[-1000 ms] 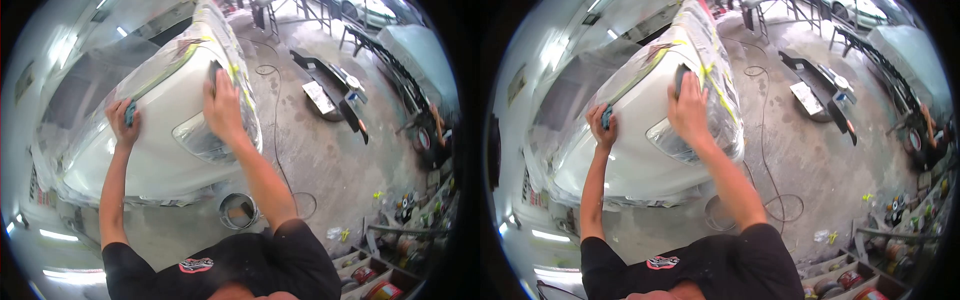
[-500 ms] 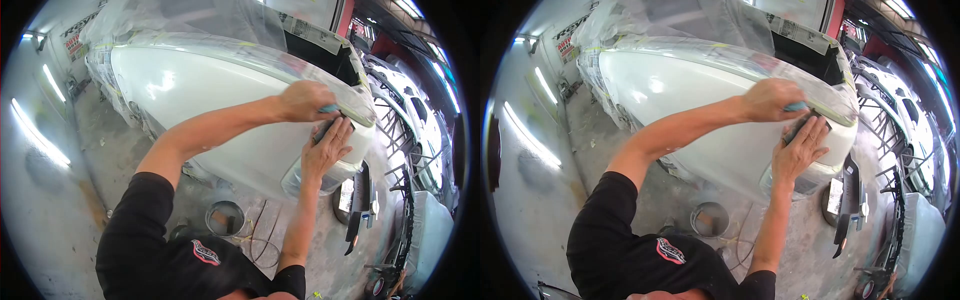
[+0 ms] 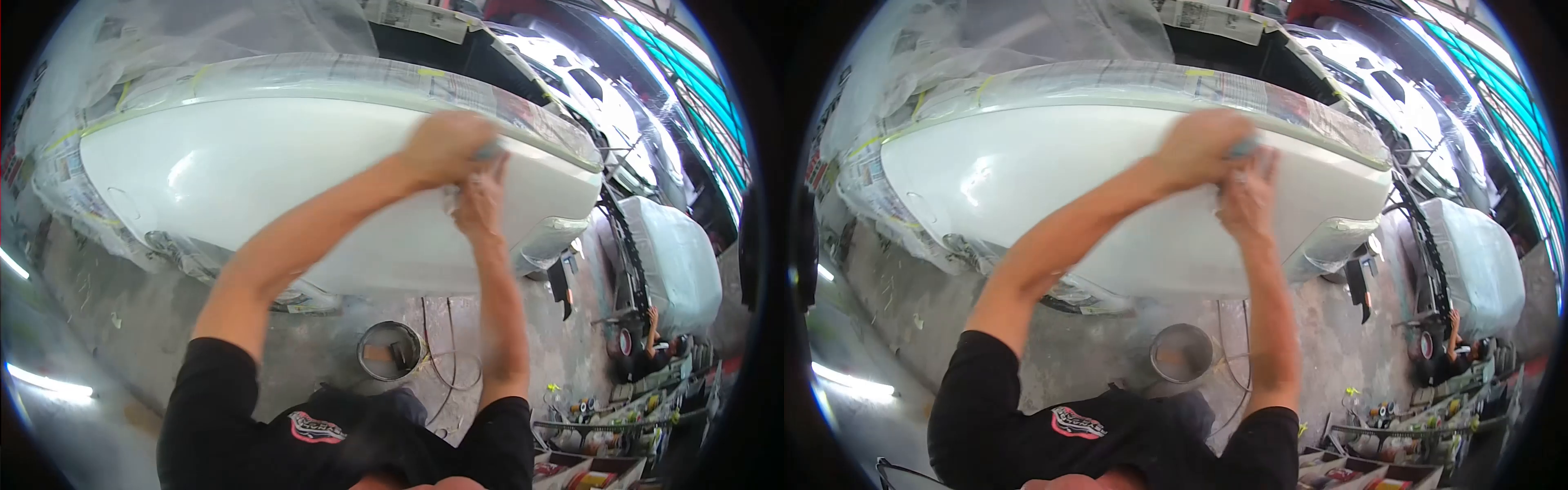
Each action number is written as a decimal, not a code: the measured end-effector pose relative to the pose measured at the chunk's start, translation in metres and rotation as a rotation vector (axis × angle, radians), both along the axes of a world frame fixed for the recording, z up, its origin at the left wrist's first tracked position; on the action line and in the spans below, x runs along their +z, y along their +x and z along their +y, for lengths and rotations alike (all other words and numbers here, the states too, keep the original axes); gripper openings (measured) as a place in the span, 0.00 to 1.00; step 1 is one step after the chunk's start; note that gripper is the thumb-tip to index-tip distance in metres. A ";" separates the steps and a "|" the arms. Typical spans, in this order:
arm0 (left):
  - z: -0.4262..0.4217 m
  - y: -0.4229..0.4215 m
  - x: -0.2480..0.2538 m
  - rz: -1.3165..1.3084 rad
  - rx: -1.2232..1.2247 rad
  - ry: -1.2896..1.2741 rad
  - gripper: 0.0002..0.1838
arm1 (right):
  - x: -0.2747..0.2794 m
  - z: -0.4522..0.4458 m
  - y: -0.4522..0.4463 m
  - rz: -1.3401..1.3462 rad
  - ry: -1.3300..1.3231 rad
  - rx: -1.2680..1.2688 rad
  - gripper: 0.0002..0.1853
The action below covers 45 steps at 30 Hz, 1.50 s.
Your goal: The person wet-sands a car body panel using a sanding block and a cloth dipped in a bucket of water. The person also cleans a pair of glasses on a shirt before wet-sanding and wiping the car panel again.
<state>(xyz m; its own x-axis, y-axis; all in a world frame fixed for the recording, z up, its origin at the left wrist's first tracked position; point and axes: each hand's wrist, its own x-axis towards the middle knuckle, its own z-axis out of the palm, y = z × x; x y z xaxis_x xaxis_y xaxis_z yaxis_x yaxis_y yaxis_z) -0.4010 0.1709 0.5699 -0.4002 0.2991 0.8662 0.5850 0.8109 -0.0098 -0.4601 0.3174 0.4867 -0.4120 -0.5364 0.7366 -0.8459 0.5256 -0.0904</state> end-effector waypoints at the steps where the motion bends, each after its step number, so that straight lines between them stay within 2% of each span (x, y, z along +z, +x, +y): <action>1: -0.038 0.018 -0.006 0.062 0.038 0.053 0.13 | 0.013 0.021 0.009 0.184 0.075 -0.178 0.33; 3: -0.130 0.055 -0.024 0.290 0.205 0.084 0.14 | 0.001 0.021 0.001 0.187 -0.051 -0.261 0.32; 4: -0.164 0.068 -0.033 0.327 0.368 0.131 0.15 | -0.004 0.021 -0.003 0.185 -0.117 -0.303 0.32; 5: -0.186 0.075 -0.044 0.379 0.556 0.130 0.16 | 0.000 -0.009 0.013 0.176 -0.091 -0.273 0.32; 6: -0.202 0.076 -0.059 0.425 0.637 0.130 0.18 | 0.000 -0.045 0.025 0.213 -0.079 -0.169 0.33; 8: -0.212 0.078 -0.073 0.462 0.641 0.057 0.22 | -0.002 -0.117 0.056 0.148 -0.100 0.008 0.34; 10: -0.214 0.079 -0.075 0.455 0.660 0.074 0.20 | 0.013 -0.134 0.073 0.076 -0.101 0.140 0.34; 13: -0.225 0.078 -0.081 0.475 0.654 0.053 0.20 | 0.012 -0.041 0.025 0.211 0.025 0.008 0.30; 15: -0.222 0.076 -0.084 0.496 0.654 0.068 0.21 | 0.014 0.055 -0.022 0.240 -0.004 -0.218 0.27; 17: -0.217 0.072 -0.083 0.515 0.677 0.091 0.20 | 0.020 0.132 -0.052 0.141 -0.049 -0.378 0.25; 20: -0.218 0.070 -0.086 0.508 0.692 0.090 0.19 | 0.011 0.098 -0.053 0.220 -0.145 -0.197 0.25; 24: -0.223 0.070 -0.087 0.501 0.678 0.042 0.19 | 0.013 -0.017 0.005 0.194 -0.179 0.026 0.28; 27: -0.223 0.075 -0.084 0.491 0.657 0.006 0.18 | 0.027 0.044 -0.017 0.257 0.059 0.017 0.26; 29: -0.223 0.074 -0.084 0.505 0.660 0.021 0.18 | 0.017 0.137 -0.069 0.199 -0.071 -0.152 0.24; 31: -0.221 0.072 -0.088 0.513 0.676 0.046 0.18 | 0.022 0.206 -0.091 0.133 -0.091 -0.376 0.23; 32: -0.224 0.072 -0.089 0.505 0.674 0.043 0.18 | 0.027 0.217 -0.088 0.082 -0.087 -0.340 0.23; 36: -0.221 0.071 -0.087 0.514 0.697 0.047 0.18 | 0.017 0.181 -0.085 0.134 -0.162 -0.238 0.24; 40: -0.222 0.074 -0.085 0.506 0.660 0.011 0.18 | 0.017 0.026 -0.013 0.145 -0.088 0.069 0.29; 42: -0.229 0.073 -0.087 0.501 0.654 -0.006 0.19 | 0.031 -0.022 0.018 0.103 -0.055 0.178 0.29; 45: -0.238 0.073 -0.090 0.483 0.673 -0.024 0.18 | 0.026 0.044 -0.020 0.283 0.160 0.032 0.29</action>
<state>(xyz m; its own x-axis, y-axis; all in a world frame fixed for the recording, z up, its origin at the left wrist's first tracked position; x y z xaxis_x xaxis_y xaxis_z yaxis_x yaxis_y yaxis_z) -0.3277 -0.0672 0.4795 -0.0863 0.1493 0.9850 -0.0985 0.9826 -0.1575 -0.4803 0.3613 0.5127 -0.1844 -0.6640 0.7247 -0.8420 0.4871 0.2321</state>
